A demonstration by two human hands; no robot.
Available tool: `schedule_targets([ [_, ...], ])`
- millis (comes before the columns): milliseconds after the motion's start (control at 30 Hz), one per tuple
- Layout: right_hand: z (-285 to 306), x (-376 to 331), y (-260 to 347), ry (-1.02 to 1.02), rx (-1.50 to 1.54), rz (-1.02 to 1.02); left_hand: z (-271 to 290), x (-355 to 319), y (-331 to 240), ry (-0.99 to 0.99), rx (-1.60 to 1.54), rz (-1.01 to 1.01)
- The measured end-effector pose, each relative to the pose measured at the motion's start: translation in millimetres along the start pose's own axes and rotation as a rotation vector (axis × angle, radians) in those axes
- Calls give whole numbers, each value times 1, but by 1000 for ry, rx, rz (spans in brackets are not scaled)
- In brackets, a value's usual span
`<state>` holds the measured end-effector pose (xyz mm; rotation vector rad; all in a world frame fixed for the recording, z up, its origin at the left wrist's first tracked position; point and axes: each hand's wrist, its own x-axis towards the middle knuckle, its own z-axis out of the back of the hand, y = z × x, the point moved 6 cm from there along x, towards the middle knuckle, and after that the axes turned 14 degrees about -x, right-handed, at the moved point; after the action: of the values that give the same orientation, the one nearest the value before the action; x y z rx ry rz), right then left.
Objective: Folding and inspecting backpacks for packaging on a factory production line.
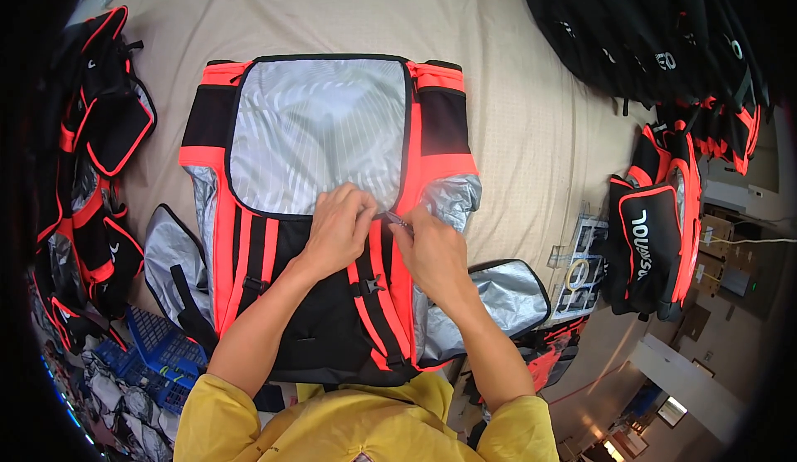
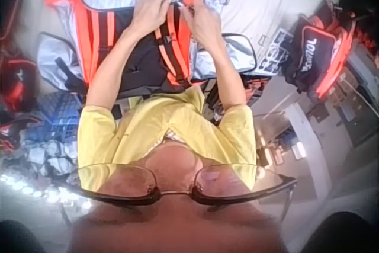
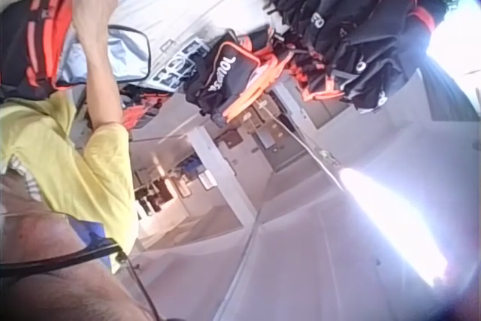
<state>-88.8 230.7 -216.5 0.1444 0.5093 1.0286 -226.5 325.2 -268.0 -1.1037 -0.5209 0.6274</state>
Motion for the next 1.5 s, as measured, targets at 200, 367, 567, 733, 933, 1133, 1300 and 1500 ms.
schedule_targets([
  [200, 4, -1, 2, 45, 161, -40, 0, 0, 2, -1, -24, 3],
  [367, -4, 4, -1, 77, 130, -16, -1, 0, 3, 4, -21, 12],
  [567, -1, 4, 2, 77, 86, 19, 0, 0, 3, 3, -22, 19],
  [733, -4, 4, 3, 76, 114, 6, 2, 0, 2, 2, -22, 19],
  [933, 0, 5, -2, 117, 99, -45, 17, -13, -9, 35, -229, 65],
  [1133, 2, 8, -2, 120, 56, -15, 18, -40, -43, -12, -48, -157],
  [1300, 8, 7, -5, -14, 287, -115, 16, -47, -52, -367, -145, 92],
  [1500, 13, 8, -5, -70, 266, -20, -27, -49, -25, -411, -1367, 1124],
])
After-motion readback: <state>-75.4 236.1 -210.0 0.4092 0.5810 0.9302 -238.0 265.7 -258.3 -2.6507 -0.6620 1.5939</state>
